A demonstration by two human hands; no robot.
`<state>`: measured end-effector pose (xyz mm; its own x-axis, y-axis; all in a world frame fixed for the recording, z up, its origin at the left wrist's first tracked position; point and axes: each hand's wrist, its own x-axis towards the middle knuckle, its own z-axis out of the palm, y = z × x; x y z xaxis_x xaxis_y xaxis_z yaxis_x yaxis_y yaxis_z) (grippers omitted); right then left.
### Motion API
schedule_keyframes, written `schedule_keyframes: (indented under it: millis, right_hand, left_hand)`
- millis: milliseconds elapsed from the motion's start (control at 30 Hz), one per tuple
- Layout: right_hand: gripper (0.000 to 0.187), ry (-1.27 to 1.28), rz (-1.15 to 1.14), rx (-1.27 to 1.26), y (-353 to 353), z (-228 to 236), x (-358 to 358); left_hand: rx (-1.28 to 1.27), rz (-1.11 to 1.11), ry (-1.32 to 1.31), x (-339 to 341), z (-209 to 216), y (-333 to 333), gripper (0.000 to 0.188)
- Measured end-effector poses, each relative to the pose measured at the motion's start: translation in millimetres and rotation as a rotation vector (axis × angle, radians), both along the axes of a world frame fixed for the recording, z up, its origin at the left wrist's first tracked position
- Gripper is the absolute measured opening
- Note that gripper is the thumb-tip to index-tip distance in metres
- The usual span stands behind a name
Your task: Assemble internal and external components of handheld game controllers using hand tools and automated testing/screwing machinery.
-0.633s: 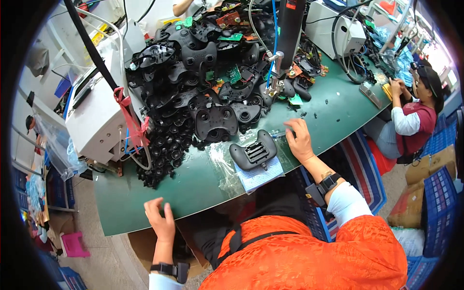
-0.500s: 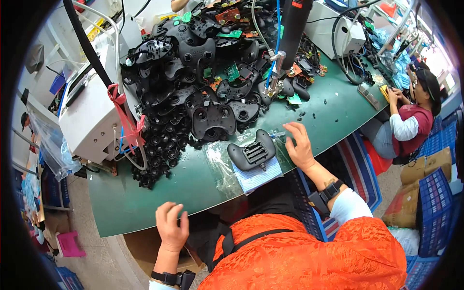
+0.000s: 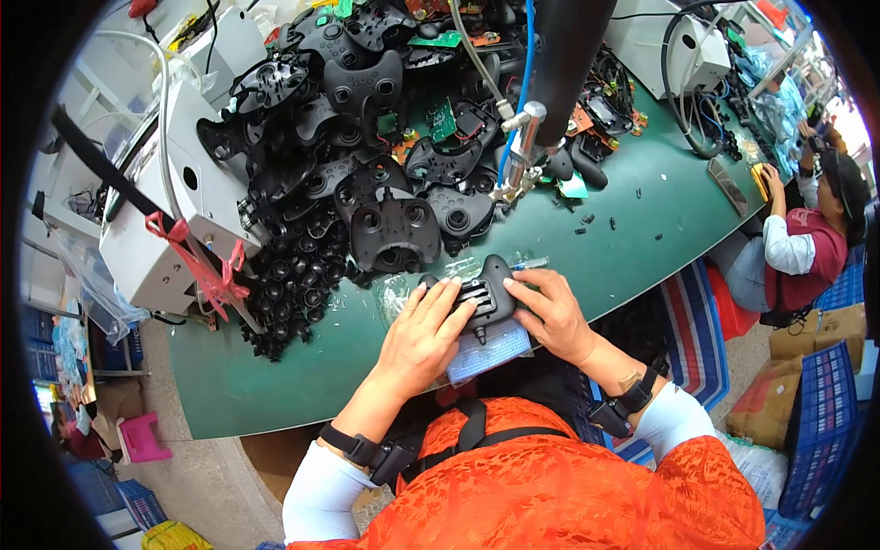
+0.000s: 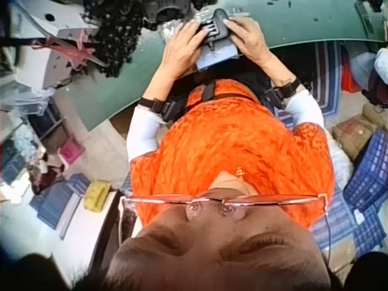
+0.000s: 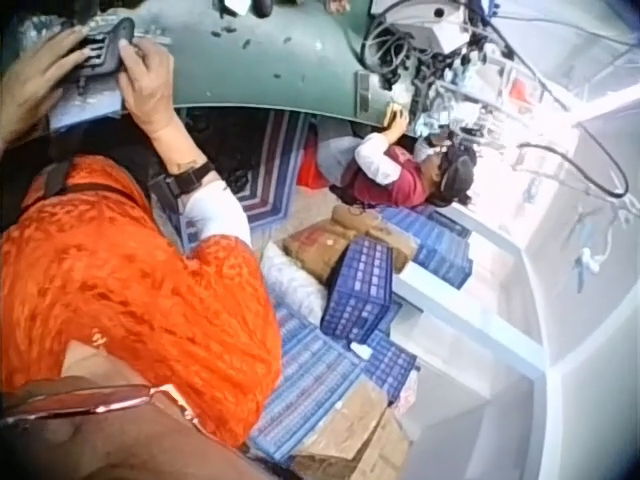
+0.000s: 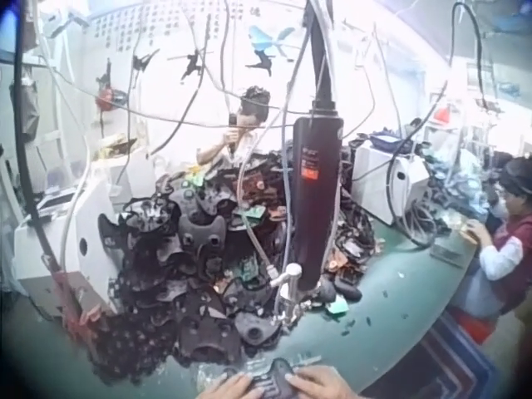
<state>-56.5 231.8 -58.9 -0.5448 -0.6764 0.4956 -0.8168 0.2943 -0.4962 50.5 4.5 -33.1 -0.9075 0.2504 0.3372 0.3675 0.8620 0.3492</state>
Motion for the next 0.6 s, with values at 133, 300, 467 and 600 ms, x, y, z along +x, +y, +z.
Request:
schedule_keyframes:
  millis: [133,300,467,600]
  right_hand:
    - [0.057,-0.15,0.05,-0.055,-3.9,9.9,-3.7]
    - [0.067,-0.242,0.17,-0.092,-15.9,37.3,-11.4]
    - [0.068,-0.735,0.229,-0.108,-28.5,46.0,-11.7]
    - [0.06,-1.196,0.232,-0.267,-37.6,38.3,-2.5]
  left_hand:
    - [0.271,0.018,0.029,2.5,2.2,-9.9,0.059]
    - [0.511,0.094,-0.097,9.0,13.6,-16.1,0.049]
    - [1.509,0.248,-0.478,12.9,10.7,-25.6,0.042]
    - [1.736,0.37,-0.701,15.9,6.4,-33.7,0.045]
